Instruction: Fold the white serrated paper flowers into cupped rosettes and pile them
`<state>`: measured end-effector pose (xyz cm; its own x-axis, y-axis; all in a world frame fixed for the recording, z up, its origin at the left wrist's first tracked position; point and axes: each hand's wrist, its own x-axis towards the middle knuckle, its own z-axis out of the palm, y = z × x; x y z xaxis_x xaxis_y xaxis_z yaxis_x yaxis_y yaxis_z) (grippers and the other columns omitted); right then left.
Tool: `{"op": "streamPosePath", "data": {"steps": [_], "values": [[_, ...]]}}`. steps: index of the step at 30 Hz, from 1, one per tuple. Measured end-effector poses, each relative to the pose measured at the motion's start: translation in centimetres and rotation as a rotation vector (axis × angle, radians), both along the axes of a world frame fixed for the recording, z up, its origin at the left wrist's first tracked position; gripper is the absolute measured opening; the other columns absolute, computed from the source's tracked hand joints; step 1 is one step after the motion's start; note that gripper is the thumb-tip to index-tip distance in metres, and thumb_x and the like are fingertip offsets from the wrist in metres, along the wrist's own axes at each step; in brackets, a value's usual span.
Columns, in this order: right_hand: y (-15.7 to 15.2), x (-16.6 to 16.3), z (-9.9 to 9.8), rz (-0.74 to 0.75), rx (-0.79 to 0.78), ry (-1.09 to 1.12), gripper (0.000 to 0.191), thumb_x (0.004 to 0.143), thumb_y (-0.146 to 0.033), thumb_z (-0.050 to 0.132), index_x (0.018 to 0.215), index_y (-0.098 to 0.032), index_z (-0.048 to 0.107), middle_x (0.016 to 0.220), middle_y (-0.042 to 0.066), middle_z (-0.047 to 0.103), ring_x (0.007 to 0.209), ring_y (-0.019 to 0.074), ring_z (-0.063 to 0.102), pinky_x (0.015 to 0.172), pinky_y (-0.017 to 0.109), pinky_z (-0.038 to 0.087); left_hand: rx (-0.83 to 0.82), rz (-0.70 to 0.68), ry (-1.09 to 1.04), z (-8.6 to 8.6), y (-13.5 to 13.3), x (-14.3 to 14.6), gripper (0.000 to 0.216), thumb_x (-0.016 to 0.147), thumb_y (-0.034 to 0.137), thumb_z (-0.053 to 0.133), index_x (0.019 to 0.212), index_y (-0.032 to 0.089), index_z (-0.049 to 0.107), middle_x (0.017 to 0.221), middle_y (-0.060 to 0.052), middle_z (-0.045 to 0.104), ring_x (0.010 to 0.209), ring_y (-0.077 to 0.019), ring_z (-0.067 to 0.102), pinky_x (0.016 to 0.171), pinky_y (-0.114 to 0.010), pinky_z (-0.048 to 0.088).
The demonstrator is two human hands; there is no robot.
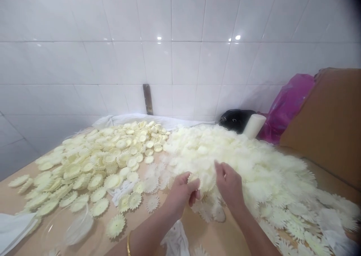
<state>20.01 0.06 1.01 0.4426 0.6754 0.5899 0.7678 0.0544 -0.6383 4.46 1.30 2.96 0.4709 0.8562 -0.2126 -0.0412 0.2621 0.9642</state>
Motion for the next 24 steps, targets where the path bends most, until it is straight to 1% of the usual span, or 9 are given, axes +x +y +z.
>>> {"op": "streamPosePath", "data": {"steps": [3,5,7,11,14,17,20,22,24], "values": [[-0.1,-0.4,-0.1,0.011,0.026,-0.048,0.025,0.081,-0.038,0.045,0.065,-0.018,0.048,0.067,0.003,0.053,0.065,0.0162,0.048,0.060,0.028,0.036,0.027,0.055,0.016,-0.6,0.5,-0.1,0.031,0.067,0.044,0.057,0.063,0.018,0.039,0.040,0.006,0.044,0.033,-0.0047,0.030,0.035,-0.018,0.021],[-0.2,-0.6,-0.1,0.001,0.048,-0.024,0.020,0.080,-0.036,0.048,0.080,-0.017,0.053,0.082,0.007,0.057,0.076,0.0196,0.051,0.066,0.031,0.038,0.023,0.069,0.022,-0.8,0.6,-0.1,0.035,0.068,0.048,0.055,0.063,0.019,0.037,0.037,0.008,0.038,0.032,-0.0041,0.026,0.035,-0.018,0.017],[-0.4,-0.7,0.1,0.057,0.055,0.020,0.019,0.081,-0.034,0.046,0.082,-0.017,0.054,0.083,0.007,0.057,0.077,0.0199,0.052,0.068,0.032,0.040,0.017,0.087,0.019,-0.9,0.7,-0.1,0.039,0.067,0.052,0.055,0.062,0.019,0.036,0.037,0.010,0.031,0.033,-0.0031,0.022,0.036,-0.018,0.013],[-1.1,-1.8,1.1,0.348,0.011,0.164,0.021,0.083,-0.033,0.043,0.072,-0.018,0.053,0.071,0.002,0.056,0.069,0.0157,0.052,0.064,0.027,0.041,0.034,0.113,0.050,-0.4,0.6,0.0,0.046,0.065,0.059,0.053,0.056,0.018,0.032,0.043,0.009,0.025,0.036,-0.0025,0.023,0.039,-0.018,0.017],[-1.5,-2.9,1.8,0.574,-0.045,0.202,0.017,0.079,-0.035,0.051,0.079,-0.019,0.056,0.077,0.002,0.058,0.075,0.0162,0.054,0.069,0.028,0.043,0.069,0.108,0.113,-0.2,0.6,0.0,0.049,0.062,0.062,0.053,0.052,0.018,0.034,0.043,0.008,0.023,0.038,-0.0040,0.025,0.040,-0.020,0.020],[-1.7,-3.5,2.0,0.683,-0.099,0.204,0.016,0.075,-0.033,0.057,0.083,-0.019,0.058,0.081,0.003,0.059,0.078,0.0171,0.054,0.072,0.029,0.043,0.094,0.089,0.153,-0.2,0.8,-0.1,0.049,0.061,0.063,0.052,0.051,0.017,0.040,0.043,0.007,0.025,0.039,-0.0052,0.026,0.040,-0.021,0.020],[-1.7,-3.7,1.8,0.691,-0.101,0.190,0.014,0.079,-0.030,0.051,0.077,-0.018,0.058,0.075,0.003,0.058,0.073,0.0157,0.054,0.068,0.028,0.043,0.084,0.105,0.189,-0.5,0.8,-0.2,0.050,0.064,0.065,0.046,0.050,0.018,0.040,0.041,0.006,0.029,0.037,-0.0063,0.029,0.039,-0.022,0.022],[-1.7,-3.8,1.5,0.613,-0.056,0.111,0.020,0.083,-0.028,0.044,0.069,-0.018,0.055,0.067,0.002,0.056,0.066,0.0146,0.051,0.062,0.027,0.041,0.076,0.119,0.204,-0.6,0.8,-0.1,0.053,0.065,0.067,0.042,0.048,0.018,0.035,0.038,0.006,0.030,0.035,-0.0071,0.032,0.039,-0.022,0.022],[-1.6,-3.9,1.2,0.477,-0.011,0.001,0.026,0.084,-0.026,0.038,0.063,-0.019,0.049,0.059,0.000,0.051,0.058,0.0134,0.047,0.057,0.026,0.038,0.087,0.115,0.194,-0.6,0.6,0.1,0.054,0.065,0.068,0.041,0.046,0.018,0.032,0.036,0.005,0.030,0.034,-0.0072,0.033,0.038,-0.022,0.021]]}}
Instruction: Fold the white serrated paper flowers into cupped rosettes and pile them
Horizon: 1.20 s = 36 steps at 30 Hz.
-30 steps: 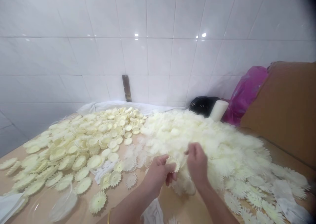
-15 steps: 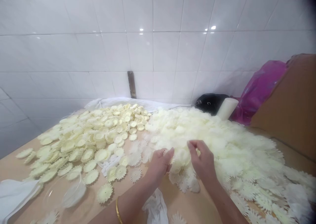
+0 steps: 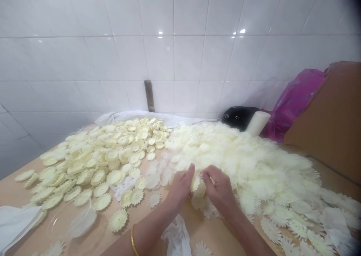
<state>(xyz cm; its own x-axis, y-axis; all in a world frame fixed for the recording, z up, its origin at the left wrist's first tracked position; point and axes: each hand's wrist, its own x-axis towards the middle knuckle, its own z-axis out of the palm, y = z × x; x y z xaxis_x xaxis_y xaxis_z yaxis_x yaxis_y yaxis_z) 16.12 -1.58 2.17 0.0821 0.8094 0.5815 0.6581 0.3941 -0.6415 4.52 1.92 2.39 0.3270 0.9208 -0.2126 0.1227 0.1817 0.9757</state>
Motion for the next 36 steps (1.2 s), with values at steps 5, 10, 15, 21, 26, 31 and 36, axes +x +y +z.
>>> {"op": "streamPosePath", "data": {"steps": [5,10,15,21,26,31,36], "values": [[0.8,1.3,-0.6,-0.350,0.090,-0.085,0.028,0.085,-0.026,0.033,0.059,-0.020,0.040,0.056,0.000,0.046,0.054,0.0140,0.042,0.053,0.026,0.032,0.009,-0.010,-0.071,0.4,-0.4,0.3,0.054,0.064,0.067,0.045,0.047,0.018,0.031,0.038,0.006,0.031,0.034,-0.0053,0.030,0.038,-0.021,0.022],[1.7,4.2,-0.9,-0.550,0.053,-0.022,0.021,0.082,-0.030,0.041,0.066,-0.018,0.047,0.062,0.003,0.051,0.057,0.0163,0.047,0.055,0.028,0.035,-0.063,0.029,-0.094,-0.2,0.1,-0.3,0.054,0.063,0.071,0.040,0.052,0.019,0.030,0.039,0.006,0.032,0.034,-0.0057,0.032,0.038,-0.020,0.018],[1.5,4.0,-1.2,-0.476,0.106,-0.046,0.021,0.081,-0.031,0.043,0.091,-0.016,0.055,0.079,0.007,0.057,0.070,0.0188,0.053,0.065,0.032,0.039,-0.146,-0.081,-0.183,-0.1,0.4,-0.3,0.054,0.063,0.072,0.038,0.063,0.018,0.040,0.044,0.003,0.047,0.034,-0.0055,0.032,0.039,-0.021,0.021],[0.9,3.3,-0.4,-0.347,0.025,0.202,0.021,0.081,-0.033,0.045,0.076,-0.018,0.058,0.075,0.005,0.061,0.071,0.0176,0.055,0.065,0.029,0.042,-0.220,-0.140,-0.278,0.4,0.3,-0.2,0.043,0.063,0.058,0.056,0.073,0.019,0.040,0.046,0.004,0.049,0.037,-0.0053,0.035,0.040,-0.019,0.023],[0.3,2.4,0.5,-0.241,-0.054,0.309,0.021,0.080,-0.034,0.047,0.072,-0.017,0.058,0.071,0.002,0.060,0.070,0.0170,0.055,0.065,0.027,0.042,-0.122,-0.142,-0.299,-0.3,0.2,-0.2,0.034,0.062,0.043,0.064,0.063,0.017,0.041,0.042,0.008,0.035,0.036,-0.0031,0.024,0.037,-0.019,0.012],[-0.3,1.6,1.0,-0.066,-0.099,0.307,0.022,0.082,-0.033,0.045,0.072,-0.018,0.056,0.069,0.001,0.058,0.070,0.0158,0.054,0.064,0.026,0.041,-0.111,-0.070,-0.300,0.0,-0.3,0.2,0.037,0.064,0.042,0.062,0.059,0.018,0.035,0.045,0.009,0.025,0.038,-0.0023,0.017,0.040,-0.020,0.010],[-0.6,1.1,1.6,0.120,-0.101,0.238,0.019,0.080,-0.034,0.048,0.076,-0.018,0.058,0.074,0.003,0.058,0.073,0.0166,0.054,0.069,0.028,0.042,-0.095,-0.012,-0.193,0.7,-0.6,0.2,0.040,0.064,0.052,0.058,0.059,0.017,0.041,0.048,0.008,0.023,0.044,-0.0046,0.021,0.043,-0.019,0.019]]}}
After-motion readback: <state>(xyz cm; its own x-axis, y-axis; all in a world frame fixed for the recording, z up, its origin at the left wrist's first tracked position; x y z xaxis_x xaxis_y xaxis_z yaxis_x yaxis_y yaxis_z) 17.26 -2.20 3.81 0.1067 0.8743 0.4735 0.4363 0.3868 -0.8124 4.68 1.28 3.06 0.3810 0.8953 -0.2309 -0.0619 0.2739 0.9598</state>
